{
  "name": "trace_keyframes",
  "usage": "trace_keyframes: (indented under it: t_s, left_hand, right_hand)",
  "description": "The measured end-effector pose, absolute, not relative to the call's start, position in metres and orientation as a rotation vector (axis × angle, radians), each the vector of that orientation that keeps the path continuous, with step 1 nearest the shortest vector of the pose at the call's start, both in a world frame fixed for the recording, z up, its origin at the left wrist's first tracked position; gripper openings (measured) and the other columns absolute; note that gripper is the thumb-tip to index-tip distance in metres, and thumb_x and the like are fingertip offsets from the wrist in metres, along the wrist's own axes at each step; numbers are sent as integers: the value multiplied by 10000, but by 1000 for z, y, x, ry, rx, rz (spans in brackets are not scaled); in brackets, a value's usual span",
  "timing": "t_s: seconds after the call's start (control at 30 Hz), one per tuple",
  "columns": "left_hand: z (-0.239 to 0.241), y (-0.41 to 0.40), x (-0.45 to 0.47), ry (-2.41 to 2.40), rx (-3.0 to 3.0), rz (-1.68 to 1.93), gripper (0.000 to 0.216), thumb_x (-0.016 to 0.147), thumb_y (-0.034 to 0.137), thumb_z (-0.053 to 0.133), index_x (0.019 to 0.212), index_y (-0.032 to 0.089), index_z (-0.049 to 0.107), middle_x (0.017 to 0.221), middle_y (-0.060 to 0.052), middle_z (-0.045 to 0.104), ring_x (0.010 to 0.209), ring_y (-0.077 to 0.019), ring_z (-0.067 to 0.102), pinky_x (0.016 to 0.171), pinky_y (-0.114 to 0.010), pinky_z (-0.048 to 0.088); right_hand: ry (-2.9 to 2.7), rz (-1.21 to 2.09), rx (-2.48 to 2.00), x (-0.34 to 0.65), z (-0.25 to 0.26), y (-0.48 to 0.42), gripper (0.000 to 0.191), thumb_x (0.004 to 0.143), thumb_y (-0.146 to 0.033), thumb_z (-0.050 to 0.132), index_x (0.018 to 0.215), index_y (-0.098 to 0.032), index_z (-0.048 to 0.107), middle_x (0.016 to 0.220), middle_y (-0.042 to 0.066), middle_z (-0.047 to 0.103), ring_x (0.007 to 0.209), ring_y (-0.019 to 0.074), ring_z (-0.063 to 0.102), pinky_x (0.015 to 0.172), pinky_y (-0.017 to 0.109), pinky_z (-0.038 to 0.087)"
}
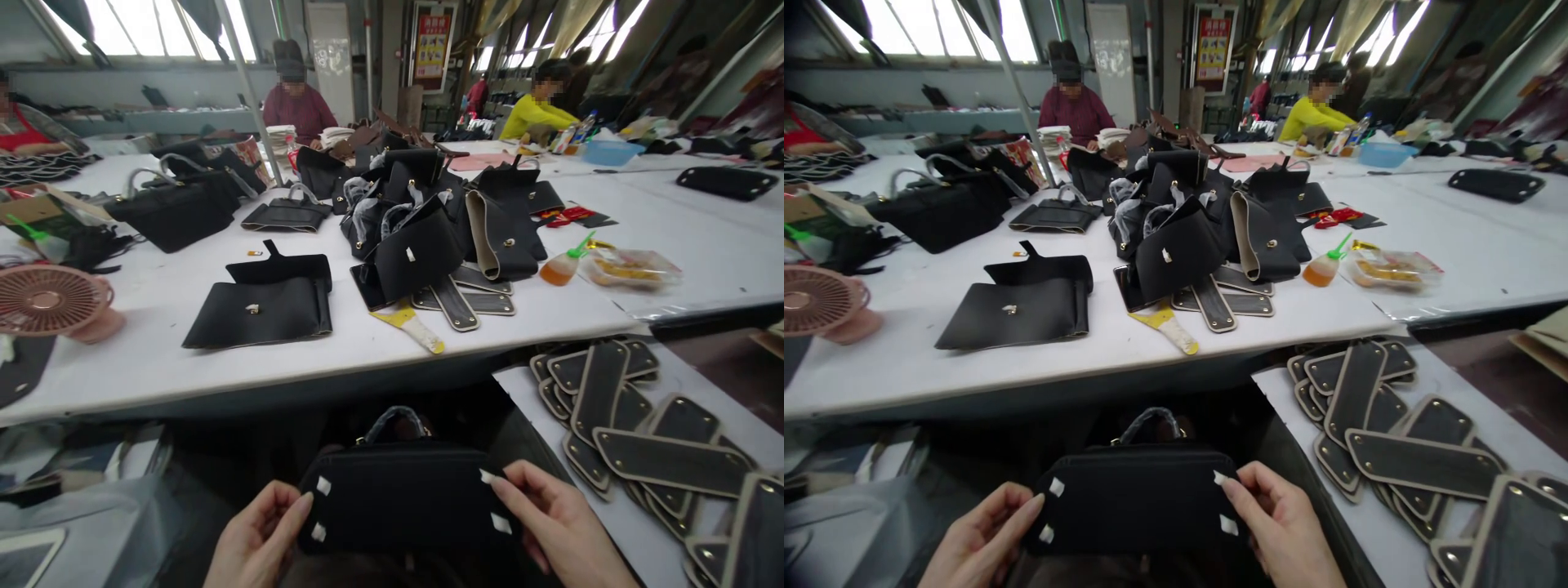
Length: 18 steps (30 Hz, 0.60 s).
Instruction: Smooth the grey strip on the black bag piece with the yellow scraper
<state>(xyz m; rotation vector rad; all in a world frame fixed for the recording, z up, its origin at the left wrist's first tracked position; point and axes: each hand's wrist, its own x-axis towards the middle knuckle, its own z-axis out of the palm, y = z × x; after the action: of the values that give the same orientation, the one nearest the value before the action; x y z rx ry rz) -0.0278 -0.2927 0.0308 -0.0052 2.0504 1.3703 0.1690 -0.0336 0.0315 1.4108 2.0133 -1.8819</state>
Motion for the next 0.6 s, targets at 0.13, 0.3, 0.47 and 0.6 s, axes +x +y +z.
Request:
trace_keyframes:
  t_s: [0.13,0.3,0.47,0.6]
  left_hand:
    - [27,-289,-31,2079,52,1430,487,633,625,718,580,158,594,569,3,513,580,-137,440,535,-212,354]
    - [27,-288,-37,2011,24,1383,482,643,626,708,594,162,587,579,0,528,596,-150,458,569,-232,369]
    - [23,-288,-39,1969,2,1387,479,654,617,707,605,157,582,600,0,536,609,-146,463,580,-231,361]
    - [22,-289,-34,1957,-45,1471,469,650,596,723,583,159,565,567,21,481,569,-117,406,544,-216,323]
  right_hand:
    - [2170,-1754,1443,167,25,-30,557,682,-736,579,598,-197,470,572,-42,331,529,105,317,450,218,301]
    - [2201,-1687,1423,169,17,-26,545,720,-729,542,590,-209,443,585,-30,338,553,127,322,460,233,306]
    - [2145,-1694,1355,170,18,-22,558,728,-755,514,635,-208,456,561,-59,289,467,90,270,403,223,219]
    - [2013,-1757,1253,180,15,-19,535,805,-742,428,787,-213,506,562,-69,343,467,91,377,414,193,271]
